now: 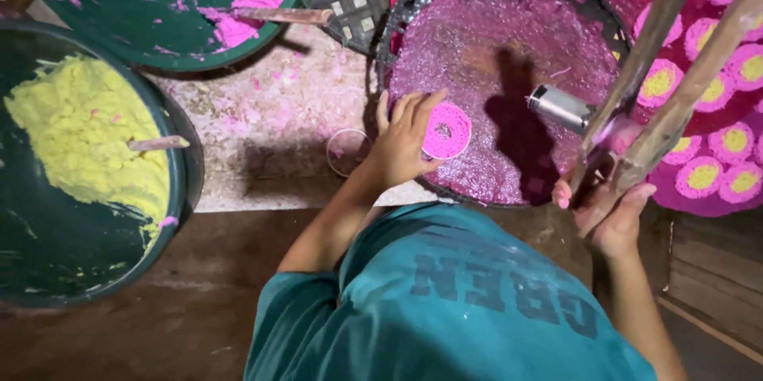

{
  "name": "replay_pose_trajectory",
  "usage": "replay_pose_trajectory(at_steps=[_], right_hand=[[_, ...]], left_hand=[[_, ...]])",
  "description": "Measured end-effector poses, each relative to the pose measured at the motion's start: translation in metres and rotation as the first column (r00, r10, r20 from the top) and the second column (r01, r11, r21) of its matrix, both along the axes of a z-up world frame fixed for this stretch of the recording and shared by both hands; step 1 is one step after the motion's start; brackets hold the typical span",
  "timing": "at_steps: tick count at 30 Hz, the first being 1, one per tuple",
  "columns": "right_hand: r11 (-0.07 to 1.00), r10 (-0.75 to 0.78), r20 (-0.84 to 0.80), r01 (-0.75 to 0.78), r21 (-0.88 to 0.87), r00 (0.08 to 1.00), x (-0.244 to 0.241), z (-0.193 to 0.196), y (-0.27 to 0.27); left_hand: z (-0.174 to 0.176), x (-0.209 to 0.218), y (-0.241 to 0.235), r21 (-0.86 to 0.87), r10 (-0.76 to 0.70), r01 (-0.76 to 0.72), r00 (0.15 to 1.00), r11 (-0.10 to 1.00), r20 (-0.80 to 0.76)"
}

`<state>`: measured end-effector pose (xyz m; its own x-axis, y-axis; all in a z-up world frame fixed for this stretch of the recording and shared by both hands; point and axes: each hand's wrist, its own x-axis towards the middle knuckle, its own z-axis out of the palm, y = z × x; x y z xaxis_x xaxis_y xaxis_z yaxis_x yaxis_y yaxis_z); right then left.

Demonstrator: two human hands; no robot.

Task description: The person uses a wooden press tool to form pink circular shapes from a pink paste, then places them on a dark tray. They repeat the process, adding yellow centers to the pink circles using a smaller tool. Finished items are stacked on a nearby tray.

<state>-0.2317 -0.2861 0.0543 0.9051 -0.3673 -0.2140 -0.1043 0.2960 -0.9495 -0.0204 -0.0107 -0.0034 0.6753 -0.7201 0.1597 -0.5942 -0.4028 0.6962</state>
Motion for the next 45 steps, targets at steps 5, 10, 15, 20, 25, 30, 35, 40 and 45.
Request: replay_pose_trajectory(at_steps=[5,10,15,20,25,30,35,40,45], right_hand=[[0.999,-0.037,-0.001,0.037,0.015,0.999,-0.001,0.002,0.004],[0.997,-0.026,-0.025,0.024,-0.069,0.999,0.000,0.006,0.011],[0.998,-0.022,-0.025,0.020,-0.054,0.999,0.000,0.008,0.014],[0.999,-0.028,0.005,0.029,-0.042,1.000,0.001,0.007,0.015],[0.999,-0.033,0.011,0.034,-0.023,0.999,-0.003,-0.001,0.018],[0.999,-0.039,0.009,0.039,0.019,0.999,-0.004,-0.005,0.017],[0.998,-0.056,-0.020,0.055,-0.041,0.998,-0.010,-0.005,0.019],[0.997,-0.059,-0.033,0.057,-0.049,0.998,-0.009,-0.005,0.017],[0.997,-0.041,-0.050,0.037,-0.071,0.998,-0.013,-0.008,0.016]], left_hand=[[-0.003,-0.004,-0.001,-0.056,0.006,-0.005,1.000,0.998,0.007],[-0.003,-0.006,0.001,-0.101,0.026,-0.025,1.000,0.995,0.010],[0.001,-0.007,0.004,-0.043,0.021,-0.019,0.999,0.999,0.026],[0.002,-0.008,0.003,-0.072,0.061,-0.056,0.996,0.996,0.070],[-0.004,-0.011,-0.002,-0.027,0.081,-0.079,0.995,0.996,0.061],[-0.010,-0.012,0.000,-0.071,0.089,-0.083,0.993,0.994,0.078],[-0.017,-0.014,0.002,0.000,0.093,-0.093,0.994,0.996,0.055],[-0.015,-0.013,0.005,-0.069,0.118,-0.111,0.988,0.991,0.102],[-0.009,-0.022,0.010,-0.018,0.079,-0.077,0.989,0.997,0.123]])
